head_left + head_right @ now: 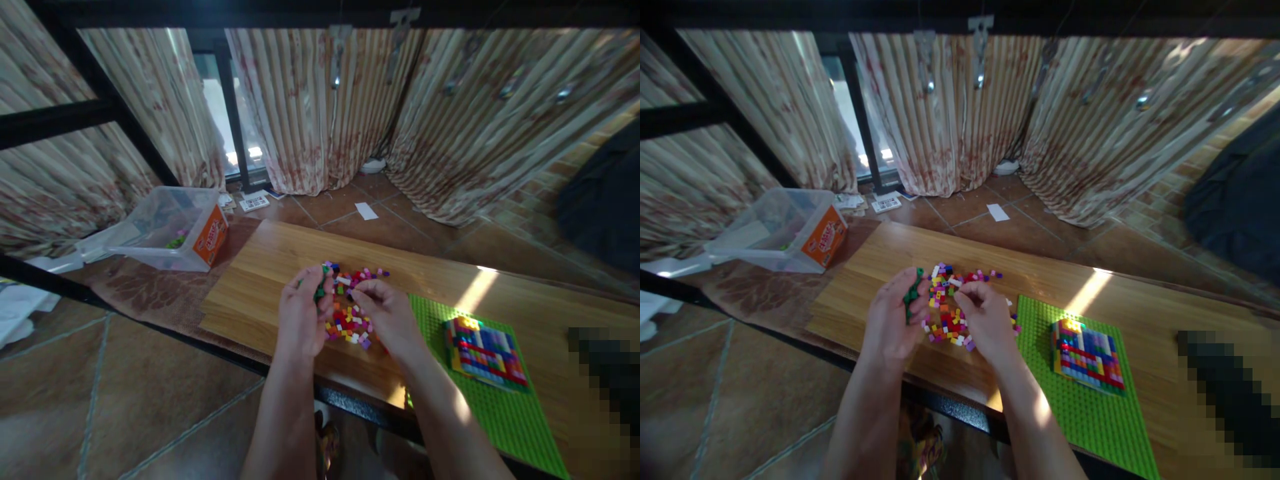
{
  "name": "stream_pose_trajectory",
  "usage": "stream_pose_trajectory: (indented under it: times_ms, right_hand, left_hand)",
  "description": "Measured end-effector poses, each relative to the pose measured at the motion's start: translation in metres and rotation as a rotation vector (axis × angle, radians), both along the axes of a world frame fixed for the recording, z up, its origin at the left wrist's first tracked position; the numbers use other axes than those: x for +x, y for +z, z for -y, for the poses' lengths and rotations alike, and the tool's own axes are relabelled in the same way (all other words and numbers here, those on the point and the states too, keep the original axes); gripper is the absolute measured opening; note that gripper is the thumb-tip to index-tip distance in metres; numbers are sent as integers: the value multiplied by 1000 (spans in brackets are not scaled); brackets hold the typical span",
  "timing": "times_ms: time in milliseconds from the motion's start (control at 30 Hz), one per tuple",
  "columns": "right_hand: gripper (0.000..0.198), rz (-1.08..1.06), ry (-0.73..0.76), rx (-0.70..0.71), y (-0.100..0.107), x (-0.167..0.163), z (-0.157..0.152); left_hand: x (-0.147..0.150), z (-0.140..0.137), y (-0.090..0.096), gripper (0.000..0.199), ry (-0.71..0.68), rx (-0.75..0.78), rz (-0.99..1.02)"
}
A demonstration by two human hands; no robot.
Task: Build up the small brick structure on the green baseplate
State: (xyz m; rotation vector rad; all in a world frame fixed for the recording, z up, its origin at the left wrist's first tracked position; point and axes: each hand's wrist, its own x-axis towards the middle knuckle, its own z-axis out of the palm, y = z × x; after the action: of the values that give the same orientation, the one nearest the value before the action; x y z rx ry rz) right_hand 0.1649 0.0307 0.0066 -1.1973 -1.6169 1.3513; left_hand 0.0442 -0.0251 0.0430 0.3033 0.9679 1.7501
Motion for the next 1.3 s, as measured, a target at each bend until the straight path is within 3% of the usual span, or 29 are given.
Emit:
stream_pose_trajectory:
  times_ms: [100,167,367,667,933,1133,1300]
  right_hand:
    - [12,408,8,271,-20,0,-4]
    - [15,530,22,361,-27,0,-5]
    - [18,561,66,465,-21,-10,-7]
    - [20,634,380,689,-16,-45,-12]
    - [18,640,405,641,-22,-7,-18]
    - [21,655,348,674,-15,-17,-25]
    - [27,720,421,604,-14,-10,-29]
  left_hand:
    - [-17,7,4,15,37,58,130]
    - [-26,12,6,14,87,91,156]
    - [-34,20,11,13,139,157,170]
    - [-35,19,11,17,122,204,236]
    - [-38,19,8,17,141,229,278]
    - [-39,19,7,16,160,239,294]
    - [-41,19,7,15,183,223,290]
